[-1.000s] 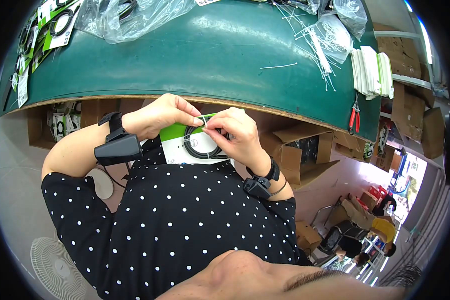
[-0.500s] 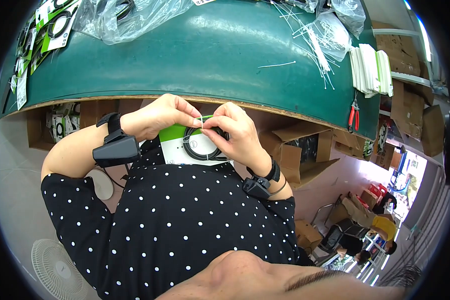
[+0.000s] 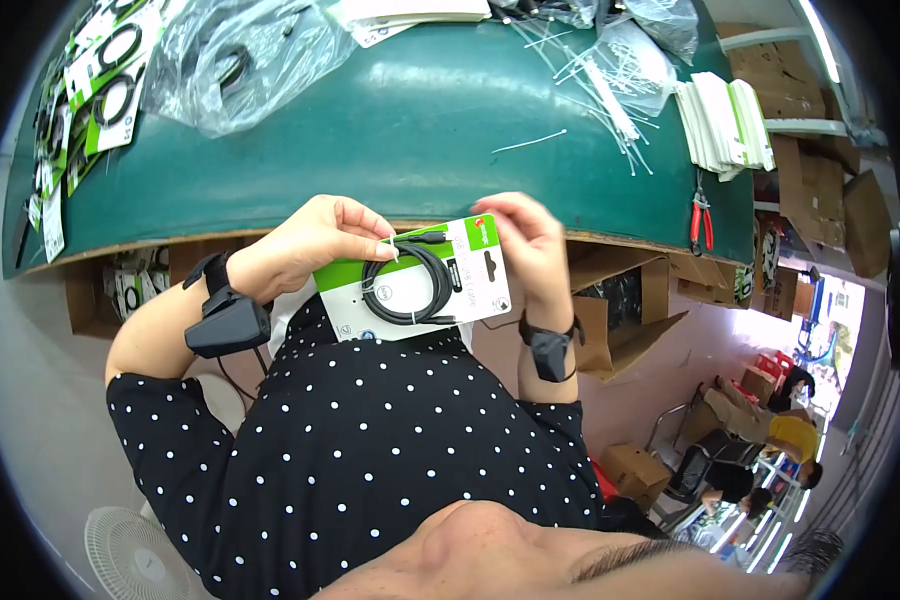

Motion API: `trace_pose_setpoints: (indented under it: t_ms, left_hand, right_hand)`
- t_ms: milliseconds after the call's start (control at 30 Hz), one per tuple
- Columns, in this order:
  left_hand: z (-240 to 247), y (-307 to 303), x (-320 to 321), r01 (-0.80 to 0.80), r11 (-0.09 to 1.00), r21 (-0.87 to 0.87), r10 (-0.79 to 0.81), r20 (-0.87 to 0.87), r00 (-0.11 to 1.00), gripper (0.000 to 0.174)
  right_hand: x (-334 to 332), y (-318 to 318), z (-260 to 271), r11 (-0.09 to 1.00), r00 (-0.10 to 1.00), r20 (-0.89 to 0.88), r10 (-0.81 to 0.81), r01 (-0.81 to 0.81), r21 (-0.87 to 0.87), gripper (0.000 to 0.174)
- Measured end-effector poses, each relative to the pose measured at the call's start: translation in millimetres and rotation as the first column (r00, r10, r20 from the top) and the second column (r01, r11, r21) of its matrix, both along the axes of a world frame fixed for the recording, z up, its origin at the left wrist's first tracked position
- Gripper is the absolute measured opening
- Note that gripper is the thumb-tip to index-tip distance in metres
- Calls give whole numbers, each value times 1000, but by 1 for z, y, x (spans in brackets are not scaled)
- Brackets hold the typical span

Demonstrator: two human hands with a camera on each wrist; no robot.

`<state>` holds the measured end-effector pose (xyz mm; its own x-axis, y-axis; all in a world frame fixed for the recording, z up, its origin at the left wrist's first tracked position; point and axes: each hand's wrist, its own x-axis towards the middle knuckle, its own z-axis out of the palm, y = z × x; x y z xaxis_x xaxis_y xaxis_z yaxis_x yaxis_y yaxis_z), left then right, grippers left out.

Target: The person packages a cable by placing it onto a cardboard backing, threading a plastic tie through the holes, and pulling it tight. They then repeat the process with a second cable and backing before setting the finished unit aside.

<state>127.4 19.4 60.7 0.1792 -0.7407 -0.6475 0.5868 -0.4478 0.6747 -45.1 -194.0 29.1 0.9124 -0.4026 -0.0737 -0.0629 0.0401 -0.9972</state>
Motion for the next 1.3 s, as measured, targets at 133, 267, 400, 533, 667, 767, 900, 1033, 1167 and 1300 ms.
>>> trace_pose_setpoints:
  t_ms: [133, 267, 400, 533, 667, 767, 900, 1033, 1167, 1300]
  left_hand:
    - [16, -13, 5, 13, 999, -41, -12, 22, 1000, 22]
    - [17, -13, 4, 26, 998, -63, -26, 5, 1000, 21]
    - [8, -6, 6, 13, 998, -68, -16, -47, 999, 25]
    - [7, -1, 6, -6, 999, -51, 2, -63, 998, 27]
    - [-9, 4, 6, 13, 999, -39, -17, -111, 994, 32]
    - [15, -3, 2, 14, 997, -77, -26, -162, 987, 31]
    - [8, 2, 8, 65, 992, -106, -86, -202, 976, 28]
    - [0, 6, 10, 131, 985, -115, -154, -219, 963, 25]
    - [-2, 5, 8, 159, 977, -144, -188, -212, 959, 26]
    - [-10, 8, 4, 138, 973, -184, -170, -169, 971, 27]
  right_hand:
    - [12, 20, -11, 952, 960, -7, 280, -276, 135, 27]
    - [3, 33, -17, 770, 909, 309, 279, -404, 494, 46]
    - [-15, 31, -62, 839, 954, -15, 298, -254, 481, 63]
    - [-19, 34, -73, 466, 954, 202, 221, -285, 837, 67]
    - [-10, 36, -59, 881, 959, 135, 251, -284, 378, 58]
    - [-13, 39, -45, 706, 970, 100, 222, -231, 670, 61]
    - [-13, 43, -69, 786, 964, 84, 252, -255, 563, 62]
    - [-23, 47, -73, 770, 978, -13, 209, -157, 619, 52]
    - [-24, 49, -75, 925, 969, 194, 150, -207, 318, 43]
    - [-20, 42, -59, 906, 929, 216, 300, -207, -368, 39]
